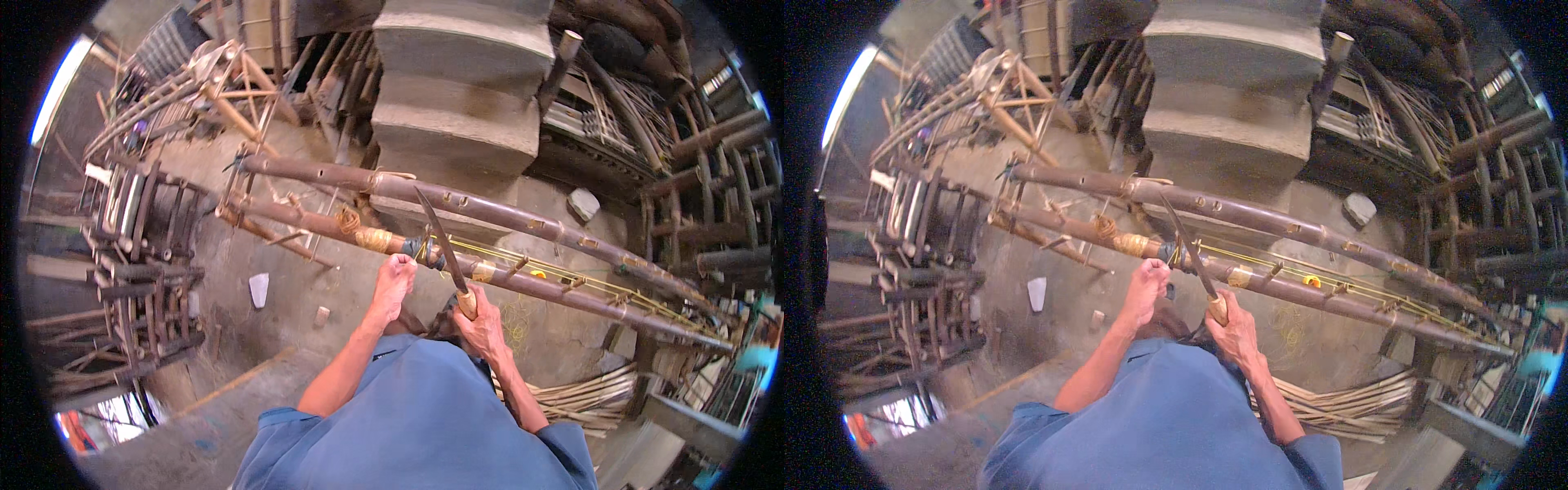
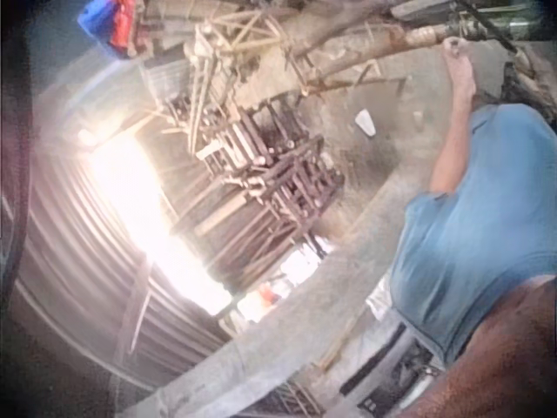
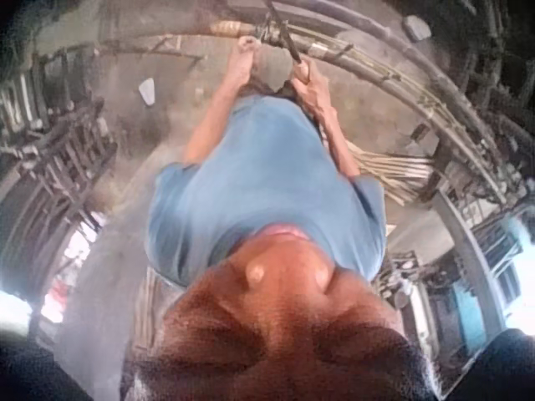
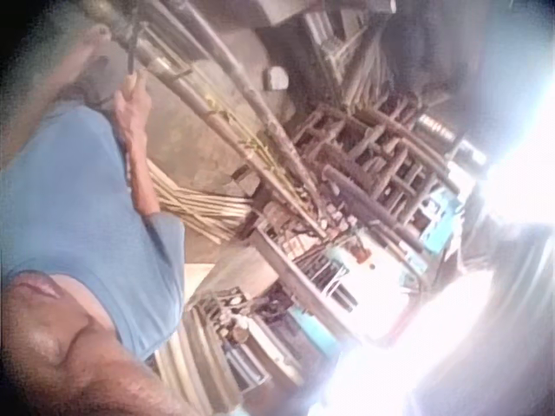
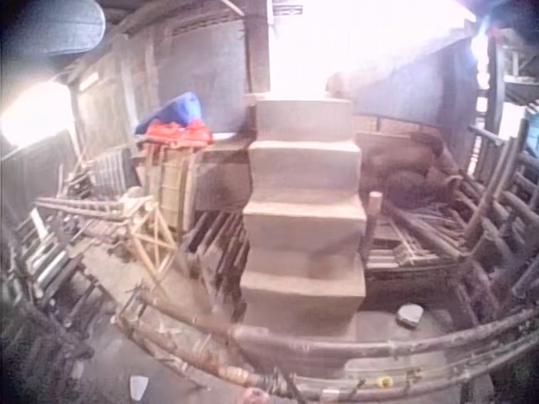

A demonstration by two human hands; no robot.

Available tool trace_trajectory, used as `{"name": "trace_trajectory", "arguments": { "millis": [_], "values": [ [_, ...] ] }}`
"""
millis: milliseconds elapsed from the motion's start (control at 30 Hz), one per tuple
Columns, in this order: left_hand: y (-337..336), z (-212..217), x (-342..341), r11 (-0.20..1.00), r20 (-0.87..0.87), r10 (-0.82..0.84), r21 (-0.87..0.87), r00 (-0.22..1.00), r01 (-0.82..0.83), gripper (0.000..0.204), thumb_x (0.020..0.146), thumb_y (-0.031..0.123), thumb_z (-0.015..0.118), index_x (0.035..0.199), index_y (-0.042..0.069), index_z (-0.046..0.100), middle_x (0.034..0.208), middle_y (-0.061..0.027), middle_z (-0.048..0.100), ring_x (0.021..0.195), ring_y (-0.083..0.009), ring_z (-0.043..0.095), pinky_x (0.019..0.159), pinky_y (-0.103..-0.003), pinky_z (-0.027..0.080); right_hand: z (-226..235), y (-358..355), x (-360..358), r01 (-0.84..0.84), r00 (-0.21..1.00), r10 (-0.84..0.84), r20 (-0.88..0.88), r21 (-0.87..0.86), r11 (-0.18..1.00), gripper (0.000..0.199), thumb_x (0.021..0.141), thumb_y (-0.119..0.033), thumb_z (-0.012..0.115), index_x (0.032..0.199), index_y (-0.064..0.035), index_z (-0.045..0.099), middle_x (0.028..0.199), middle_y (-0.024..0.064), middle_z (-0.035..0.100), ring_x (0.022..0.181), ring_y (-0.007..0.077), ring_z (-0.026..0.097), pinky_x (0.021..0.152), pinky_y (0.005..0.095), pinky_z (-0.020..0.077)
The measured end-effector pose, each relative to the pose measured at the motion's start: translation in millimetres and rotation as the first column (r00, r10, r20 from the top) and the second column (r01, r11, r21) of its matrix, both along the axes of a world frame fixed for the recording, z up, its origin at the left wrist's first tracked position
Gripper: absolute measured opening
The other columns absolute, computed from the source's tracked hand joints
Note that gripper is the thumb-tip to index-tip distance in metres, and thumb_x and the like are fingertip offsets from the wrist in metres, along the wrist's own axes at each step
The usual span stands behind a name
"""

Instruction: The person aligns a large bamboo mat on a workbench, then uses a hand saw to cut the mat in half along a marked line. After cutting, the person lifts and moves the separated bamboo pieces within the workshop.

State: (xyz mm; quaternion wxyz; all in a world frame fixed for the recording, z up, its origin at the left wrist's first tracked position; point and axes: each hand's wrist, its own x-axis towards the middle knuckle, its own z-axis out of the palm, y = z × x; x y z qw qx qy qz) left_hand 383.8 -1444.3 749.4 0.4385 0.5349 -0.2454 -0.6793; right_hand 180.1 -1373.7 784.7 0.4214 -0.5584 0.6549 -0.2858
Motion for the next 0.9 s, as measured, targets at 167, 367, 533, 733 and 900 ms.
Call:
{"name": "trace_trajectory", "arguments": {
  "millis": [167,367,533,733,900],
  "values": [
    [23,4,-4,0.990,0.184,0.141,-0.051,0.973,-0.134,0.009,0.096,0.015,0.061,0.092,0.007,0.061,0.075,0.0070,0.051,0.060,-0.0005,0.037,0.052,-0.021,0.030,-25,2,5,-0.141,0.988,0.138,0.065,0.042,0.989,0.044,0.086,-0.024,0.068,0.125,-0.0125,0.051,0.086,0.0242,0.067,0.080,0.0429,0.068,0.068,0.0475,0.0520],
    [25,10,-15,0.959,0.372,0.221,-0.250,0.902,-0.131,0.014,0.096,0.015,0.061,0.089,0.004,0.061,0.072,0.0061,0.051,0.062,-0.0010,0.040,0.052,-0.021,0.033,-56,-1,33,-0.104,0.987,0.103,0.123,0.004,0.995,0.039,0.087,-0.025,0.068,0.119,-0.0094,0.052,0.084,0.0237,0.068,0.078,0.0423,0.068,0.064,0.0477,0.0518],
    [18,27,-15,0.978,0.356,0.153,-0.190,0.922,-0.089,0.020,0.098,0.022,0.059,0.092,0.003,0.062,0.073,0.0051,0.052,0.060,-0.0030,0.040,0.051,-0.023,0.033,-86,-25,75,-0.033,0.997,0.031,0.068,0.030,0.999,0.036,0.088,-0.027,0.067,0.115,-0.0073,0.054,0.083,0.0251,0.067,0.077,0.0422,0.068,0.064,0.0480,0.0512],
    [48,56,51,0.968,0.604,0.131,-0.251,0.786,0.031,0.023,0.098,0.019,0.058,0.105,-0.001,0.066,0.069,-0.0056,0.058,0.064,-0.0096,0.051,0.056,-0.030,0.042,-30,-22,93,0.119,0.958,-0.108,0.266,-0.026,0.993,0.035,0.091,-0.018,0.068,0.121,-0.0066,0.053,0.086,0.0111,0.066,0.074,0.0183,0.062,0.066,0.0352,0.0524],
    [59,27,100,0.973,0.913,-0.075,-0.021,0.400,0.228,0.023,0.094,0.019,0.060,0.107,0.000,0.064,0.073,-0.0200,0.063,0.062,-0.0285,0.063,0.058,-0.041,0.048,29,-62,127,-0.076,0.968,0.120,0.220,-0.199,0.977,0.057,0.093,-0.011,0.057,0.145,-0.0057,0.034,0.093,0.0123,0.062,0.083,0.0219,0.061,0.075,0.0363,0.0507]
  ]
}}
